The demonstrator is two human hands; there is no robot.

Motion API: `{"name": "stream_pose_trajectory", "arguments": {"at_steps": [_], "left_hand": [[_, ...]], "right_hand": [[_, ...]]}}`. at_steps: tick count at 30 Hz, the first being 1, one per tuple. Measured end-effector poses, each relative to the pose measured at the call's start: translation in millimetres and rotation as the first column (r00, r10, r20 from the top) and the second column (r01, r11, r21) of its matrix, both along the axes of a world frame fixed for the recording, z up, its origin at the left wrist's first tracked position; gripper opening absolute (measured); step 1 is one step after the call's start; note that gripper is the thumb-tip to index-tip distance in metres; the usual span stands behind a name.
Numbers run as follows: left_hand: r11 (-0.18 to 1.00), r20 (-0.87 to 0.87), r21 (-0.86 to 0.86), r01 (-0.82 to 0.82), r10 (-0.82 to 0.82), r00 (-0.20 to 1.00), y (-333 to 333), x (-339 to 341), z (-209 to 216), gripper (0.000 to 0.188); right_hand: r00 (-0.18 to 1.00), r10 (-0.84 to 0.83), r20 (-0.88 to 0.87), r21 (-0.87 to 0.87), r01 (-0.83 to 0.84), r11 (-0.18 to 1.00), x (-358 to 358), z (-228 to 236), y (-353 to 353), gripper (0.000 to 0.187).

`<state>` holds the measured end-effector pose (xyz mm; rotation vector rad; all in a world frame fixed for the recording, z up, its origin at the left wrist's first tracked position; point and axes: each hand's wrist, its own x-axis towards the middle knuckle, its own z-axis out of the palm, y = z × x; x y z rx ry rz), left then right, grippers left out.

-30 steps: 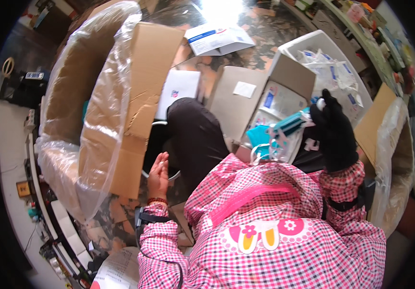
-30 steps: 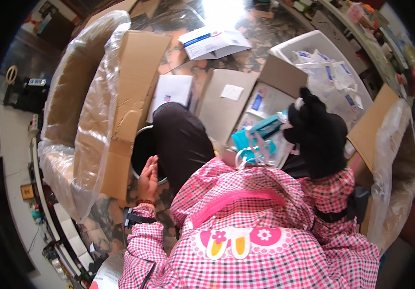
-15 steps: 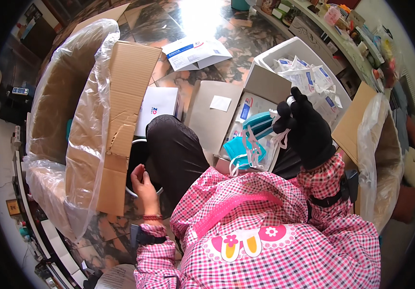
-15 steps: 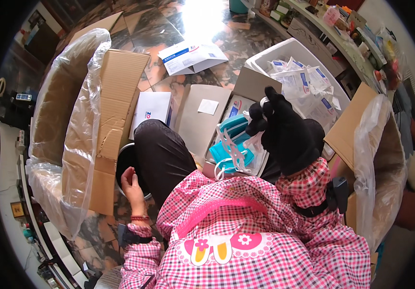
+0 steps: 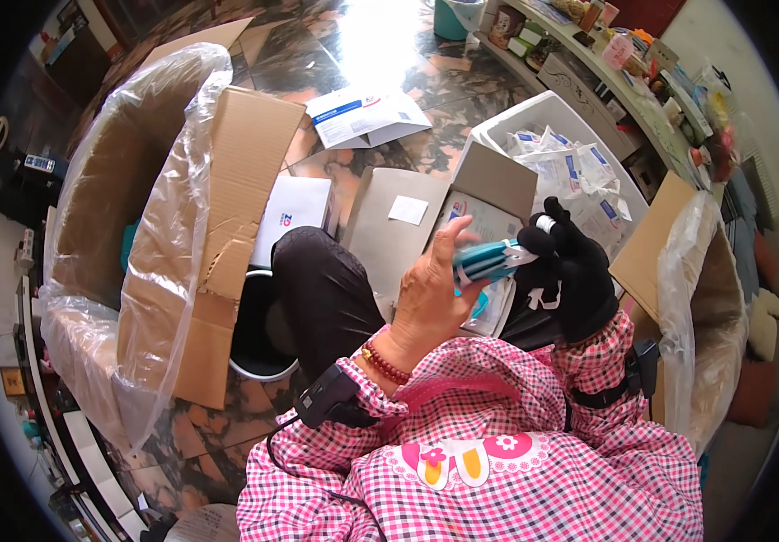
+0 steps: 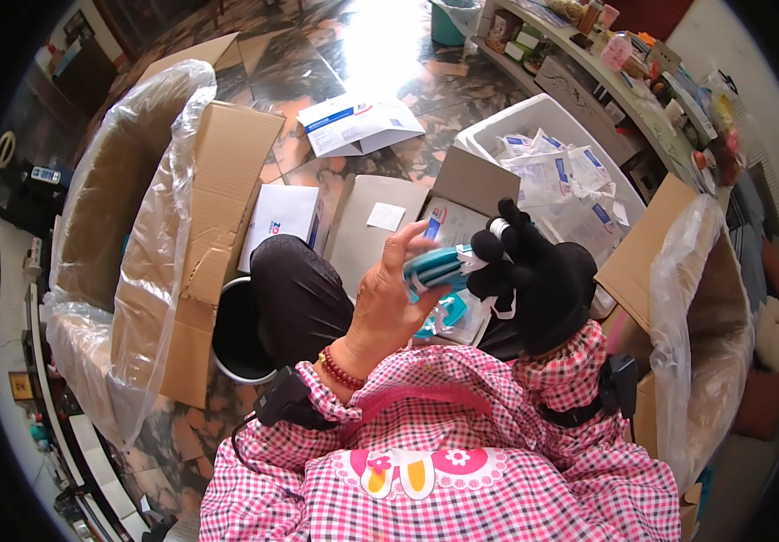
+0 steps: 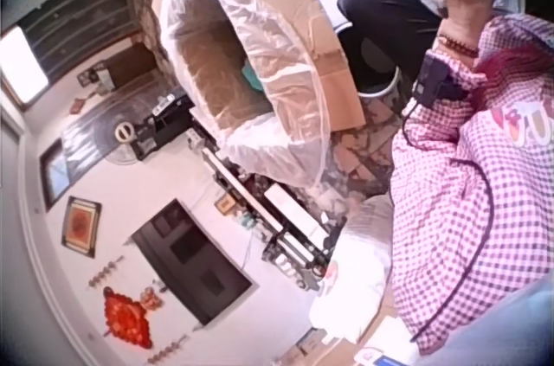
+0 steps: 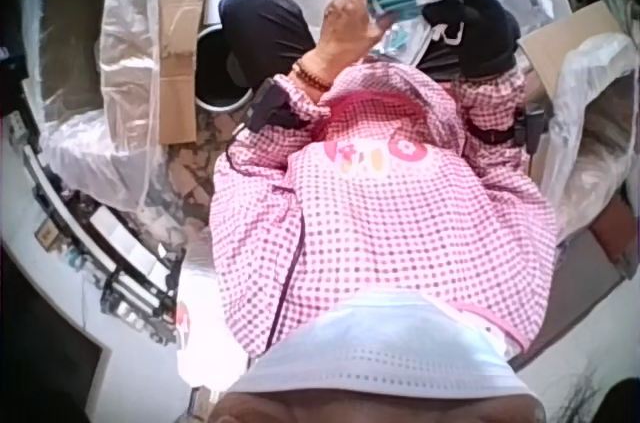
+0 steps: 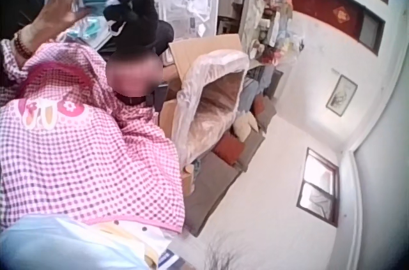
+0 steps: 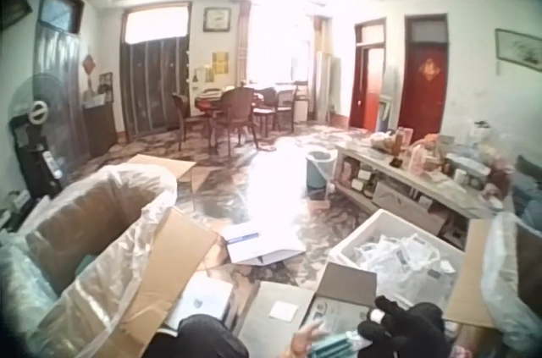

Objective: Unpacking N95 masks from a large shipping box and organizing them into smaller white boxes.

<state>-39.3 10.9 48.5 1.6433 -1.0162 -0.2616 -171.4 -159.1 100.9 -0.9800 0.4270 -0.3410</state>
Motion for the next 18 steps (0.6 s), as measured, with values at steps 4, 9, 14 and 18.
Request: {"name": "stream_pose_trajectory", "arguments": {"at_steps": [4, 9, 14, 18], "left_hand": [[0.998, 0.002, 0.06, 0.016, -0.016, 1.0, -1, -3, -10, 0.066], [0.996, 0.086, 0.086, 0.018, -0.026, 0.996, 6, -2, -9, 0.055], [0.998, 0.052, 0.06, -0.021, 0.018, 0.998, 9, 0, -16, 0.044], [0.997, -0.166, 0.05, 0.056, -0.047, 0.985, 13, 2, -25, 0.041]], "right_hand": [[0.993, -0.068, -0.093, -0.219, 0.046, 0.975, -6, 9, 2, 0.062], [0.97, 0.116, 0.215, 0.23, -0.166, 0.959, -11, -6, -37, 0.056], [0.994, 0.08, -0.074, -0.497, -0.107, 0.861, 0, 1, -32, 0.04], [0.989, 0.136, -0.062, -0.603, -0.146, 0.784, 3, 7, -33, 0.039]]}}
